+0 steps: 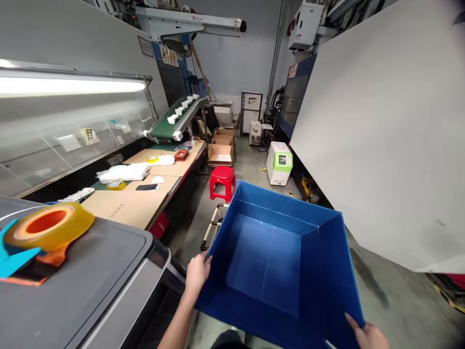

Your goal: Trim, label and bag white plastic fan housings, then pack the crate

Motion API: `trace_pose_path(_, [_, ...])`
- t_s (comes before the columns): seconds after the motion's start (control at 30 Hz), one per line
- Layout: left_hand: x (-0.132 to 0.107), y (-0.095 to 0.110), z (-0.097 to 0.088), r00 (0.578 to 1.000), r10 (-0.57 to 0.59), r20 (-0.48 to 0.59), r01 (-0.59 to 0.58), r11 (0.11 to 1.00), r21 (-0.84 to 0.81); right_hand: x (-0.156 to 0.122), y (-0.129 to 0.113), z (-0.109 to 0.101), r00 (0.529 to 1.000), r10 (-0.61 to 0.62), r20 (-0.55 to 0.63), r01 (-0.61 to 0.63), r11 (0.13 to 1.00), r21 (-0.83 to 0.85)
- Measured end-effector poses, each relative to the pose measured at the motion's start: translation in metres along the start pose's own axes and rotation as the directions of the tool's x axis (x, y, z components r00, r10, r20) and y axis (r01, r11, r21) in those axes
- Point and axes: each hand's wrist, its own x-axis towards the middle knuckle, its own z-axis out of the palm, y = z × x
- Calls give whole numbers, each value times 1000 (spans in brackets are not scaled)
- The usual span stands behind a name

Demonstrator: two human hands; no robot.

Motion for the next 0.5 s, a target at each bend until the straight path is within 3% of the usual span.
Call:
trace_pose_path(0.13, [87,1,-6,988,-148,-54,150,988,37,95,-109,16,988,-126,89,129,991,-31])
trace_pose_path(0.3, [195,-3,-9,955,-269,-128,277,959,52,215,-228,67,948,-251,195,264,964,-41])
trace_pose_path(0.4, [254,-1,-15,937,-311,-158,323,945,59,268,-288,93,919,-287,271,307,951,-33])
trace_pose_path(0.5, [300,-5,-26,933,-329,-147,341,938,60,303,-337,105,897,-283,340,315,948,-43])
